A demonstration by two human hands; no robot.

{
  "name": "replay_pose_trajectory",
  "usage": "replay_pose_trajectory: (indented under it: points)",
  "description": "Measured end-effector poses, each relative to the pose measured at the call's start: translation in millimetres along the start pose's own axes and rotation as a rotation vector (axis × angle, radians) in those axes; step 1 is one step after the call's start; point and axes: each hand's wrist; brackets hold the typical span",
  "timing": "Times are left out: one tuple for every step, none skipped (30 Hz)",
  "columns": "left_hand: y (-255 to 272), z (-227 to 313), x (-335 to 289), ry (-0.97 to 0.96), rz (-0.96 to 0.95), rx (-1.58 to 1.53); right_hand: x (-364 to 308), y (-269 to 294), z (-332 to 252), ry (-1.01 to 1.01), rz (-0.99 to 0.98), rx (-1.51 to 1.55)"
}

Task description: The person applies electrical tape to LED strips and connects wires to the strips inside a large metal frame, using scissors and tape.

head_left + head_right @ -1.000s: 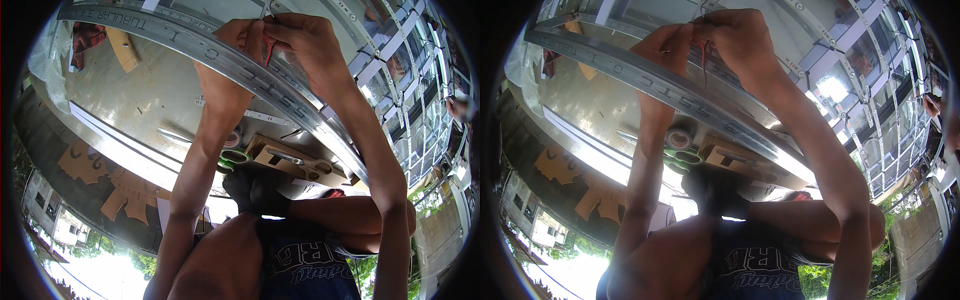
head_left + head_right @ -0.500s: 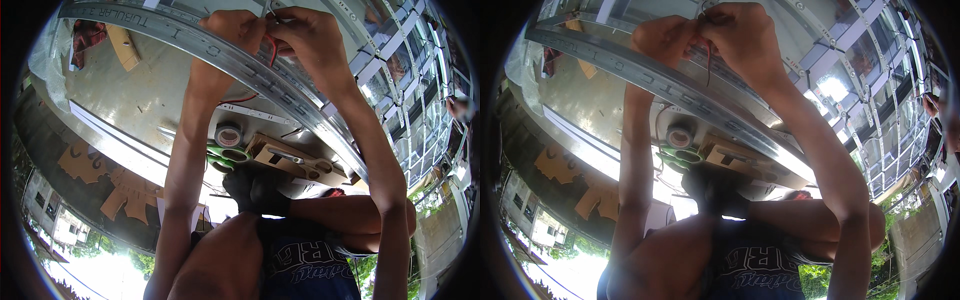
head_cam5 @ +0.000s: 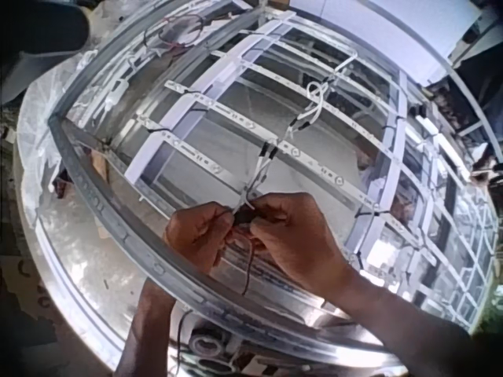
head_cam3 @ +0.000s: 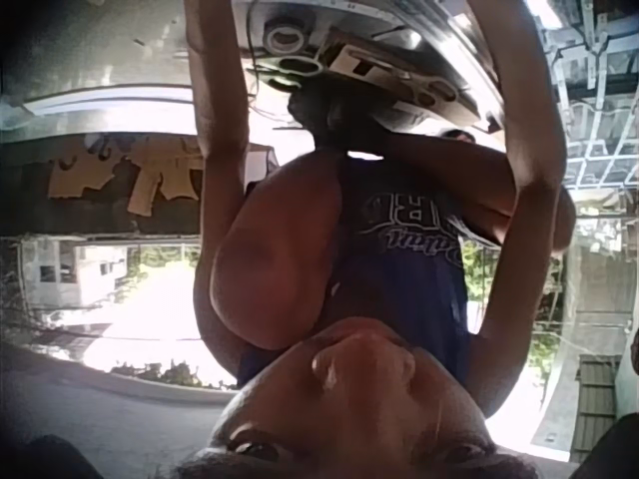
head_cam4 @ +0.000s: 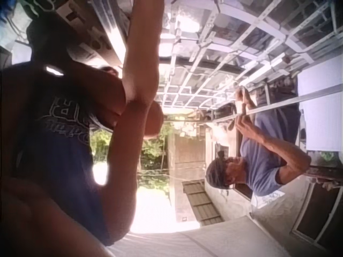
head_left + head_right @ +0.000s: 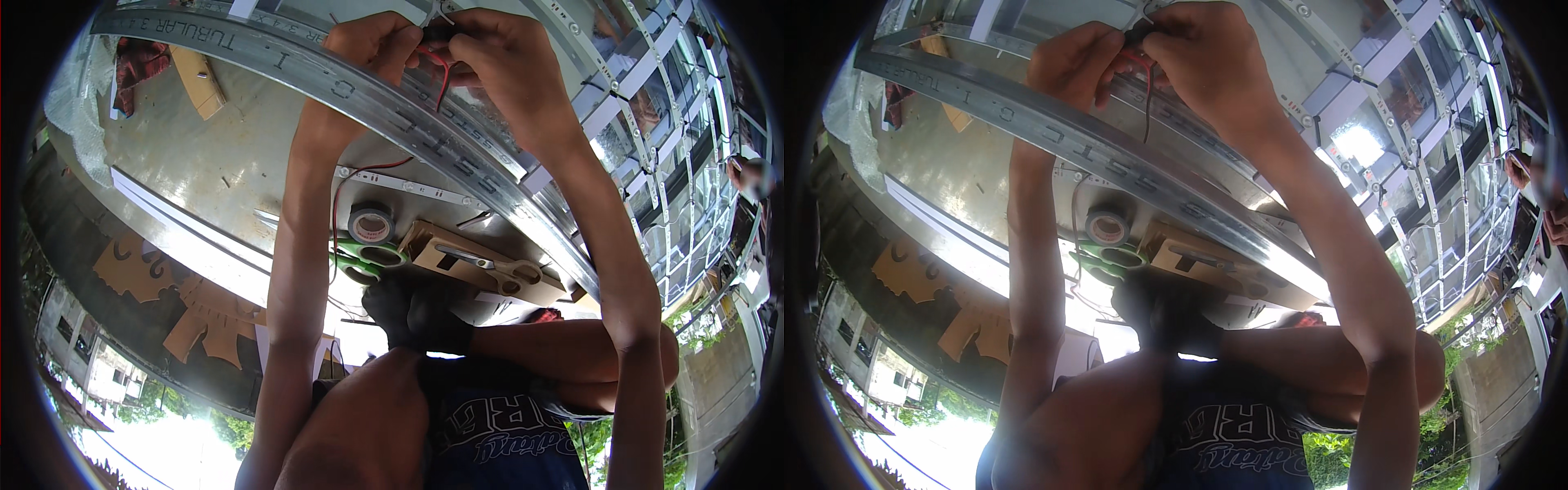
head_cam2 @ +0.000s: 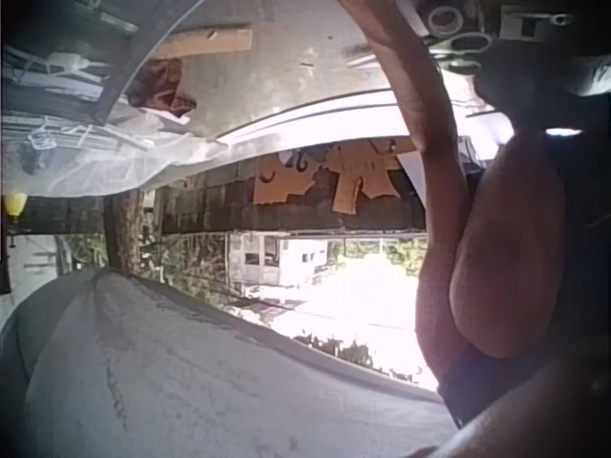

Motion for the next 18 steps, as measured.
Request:
replay_pose_trajectory:
  points:
    - [-2,-1,0,-0.006,0.029,0.029,-1,1,-1,-0.034,0.006,0.011]
    - [-4,-1,0,0.009,0.049,0.061,-1,1,-2,-0.068,0.013,0.022]
    - [-6,-1,0,-0.013,0.057,0.058,-1,1,-3,-0.068,0.013,0.022]
    - [-7,-1,-1,-0.014,0.089,0.078,-1,1,-4,-0.091,-0.005,0.059]
    - [-9,0,-1,-0.016,0.120,0.099,-2,1,-5,-0.115,-0.022,0.095]
    - [-12,2,-3,-0.016,0.121,0.098,-2,0,-5,-0.115,-0.022,0.094]
    - [-14,3,-5,-0.030,0.175,0.137,-2,-1,-5,-0.116,-0.003,0.113]
    - [-17,5,-7,-0.045,0.229,0.177,-2,-1,-5,-0.116,0.016,0.132]
    - [-19,7,-8,-0.044,0.230,0.178,-2,-2,-6,-0.116,0.014,0.132]
    - [-20,9,-10,-0.117,0.288,0.172,-2,-1,-6,-0.128,0.021,0.164]
    - [-22,10,-11,-0.185,0.349,0.158,-3,0,-6,-0.139,0.028,0.194]
    - [-24,11,-12,-0.190,0.347,0.164,-3,1,-6,-0.139,0.027,0.193]
    - [-27,12,-14,-0.219,0.320,0.098,-4,2,-6,-0.155,0.000,0.233]
    - [-28,12,-15,-0.236,0.284,0.036,-4,3,-6,-0.163,-0.022,0.275]
    - [-28,12,-15,-0.247,0.294,0.036,-4,3,-6,-0.171,-0.031,0.275]
    - [-28,12,-15,-0.235,0.286,0.045,-3,3,-6,-0.161,-0.017,0.328]
    - [-27,13,-15,-0.194,0.275,0.057,-3,4,-5,-0.152,-0.003,0.379]
    - [-27,13,-15,-0.222,0.280,0.051,-3,4,-5,-0.151,-0.004,0.377]
Point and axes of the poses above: each hand's wrist, its own x-axis towards the middle knuckle, its own y-axis out of the back of the hand, z = x × y, and after that the axes turned 8 degrees about x, right-handed
